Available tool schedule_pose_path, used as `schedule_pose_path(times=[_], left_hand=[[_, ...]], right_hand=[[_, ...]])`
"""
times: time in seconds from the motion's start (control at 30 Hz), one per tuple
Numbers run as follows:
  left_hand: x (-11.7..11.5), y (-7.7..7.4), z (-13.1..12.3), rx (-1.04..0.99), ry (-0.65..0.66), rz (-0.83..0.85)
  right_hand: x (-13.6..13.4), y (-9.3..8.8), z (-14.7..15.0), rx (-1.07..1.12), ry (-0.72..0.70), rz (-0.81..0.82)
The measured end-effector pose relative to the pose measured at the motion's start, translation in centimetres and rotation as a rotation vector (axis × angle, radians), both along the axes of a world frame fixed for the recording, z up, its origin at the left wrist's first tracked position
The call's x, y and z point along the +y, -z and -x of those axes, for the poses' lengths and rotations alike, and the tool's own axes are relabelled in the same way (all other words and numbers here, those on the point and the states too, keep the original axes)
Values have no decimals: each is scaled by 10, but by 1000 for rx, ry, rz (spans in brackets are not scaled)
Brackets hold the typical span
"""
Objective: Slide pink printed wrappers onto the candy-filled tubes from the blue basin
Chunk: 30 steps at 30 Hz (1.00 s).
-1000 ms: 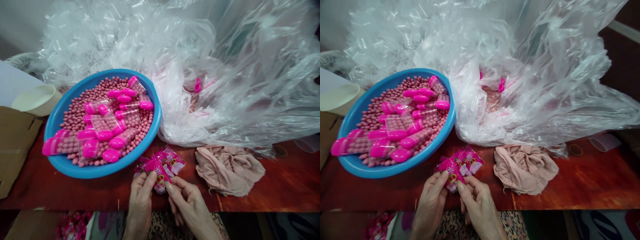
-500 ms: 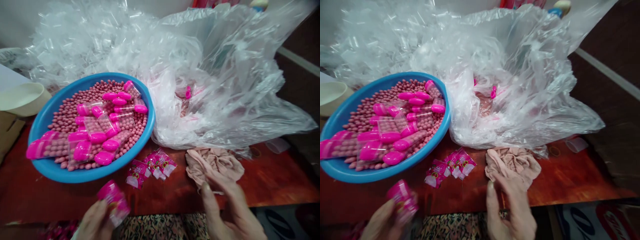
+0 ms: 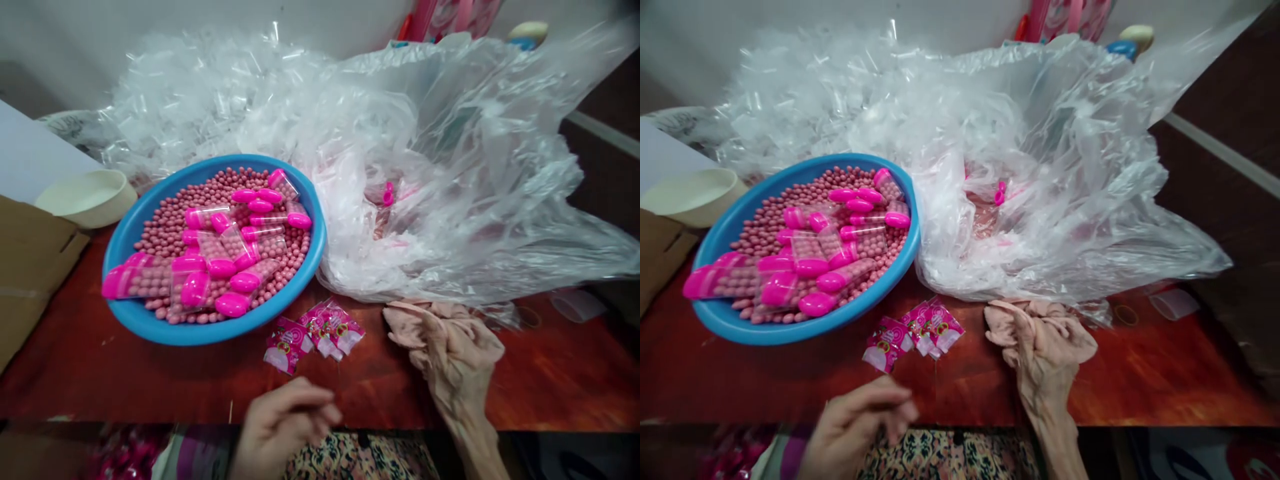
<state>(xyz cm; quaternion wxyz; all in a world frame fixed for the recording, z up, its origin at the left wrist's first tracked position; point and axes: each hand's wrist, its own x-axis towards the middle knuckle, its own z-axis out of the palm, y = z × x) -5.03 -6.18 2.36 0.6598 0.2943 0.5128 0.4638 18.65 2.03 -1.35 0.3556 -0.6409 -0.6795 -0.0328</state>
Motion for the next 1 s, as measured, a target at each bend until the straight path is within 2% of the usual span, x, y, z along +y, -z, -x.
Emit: schedule_pose_path(times=[0.1,0.17,0.23,0.3,0.4,0.47,0.5,0.6,0.67,0.73,0.8,1.0], left_hand=[[47,-6,-65,229,211,-238],[67,-3,-98,436,309,-445],[76,5,-117,628,387,-641],[77,13,-121,712,423,-691],[69,17,-103,760,452,-677],[62,17,-79,801,383,-642],[58,16,-64,837,320,-602],[46,20,-16,1113,-59,-461],[41,26,11,1315,-164,-379],[37,30,27,1443,-148,-332],[36,31,31,1472,-99,-306],[39,32,17,1398,-58,-321]], right_hand=[[5,-2,-2,26,2,-31],[5,0,-4,32,-2,-36],[3,2,-5,36,-10,-33],[1,3,-6,43,-19,-25],[-4,2,-6,55,-40,19],[-9,1,-4,58,-28,50],[-13,0,-2,49,-14,48],[-21,-4,6,18,56,-9],[-24,-9,14,17,91,-44],[-25,-14,23,17,113,-77],[-24,-18,33,16,90,-120],[-30,-20,54,85,-40,-141]])
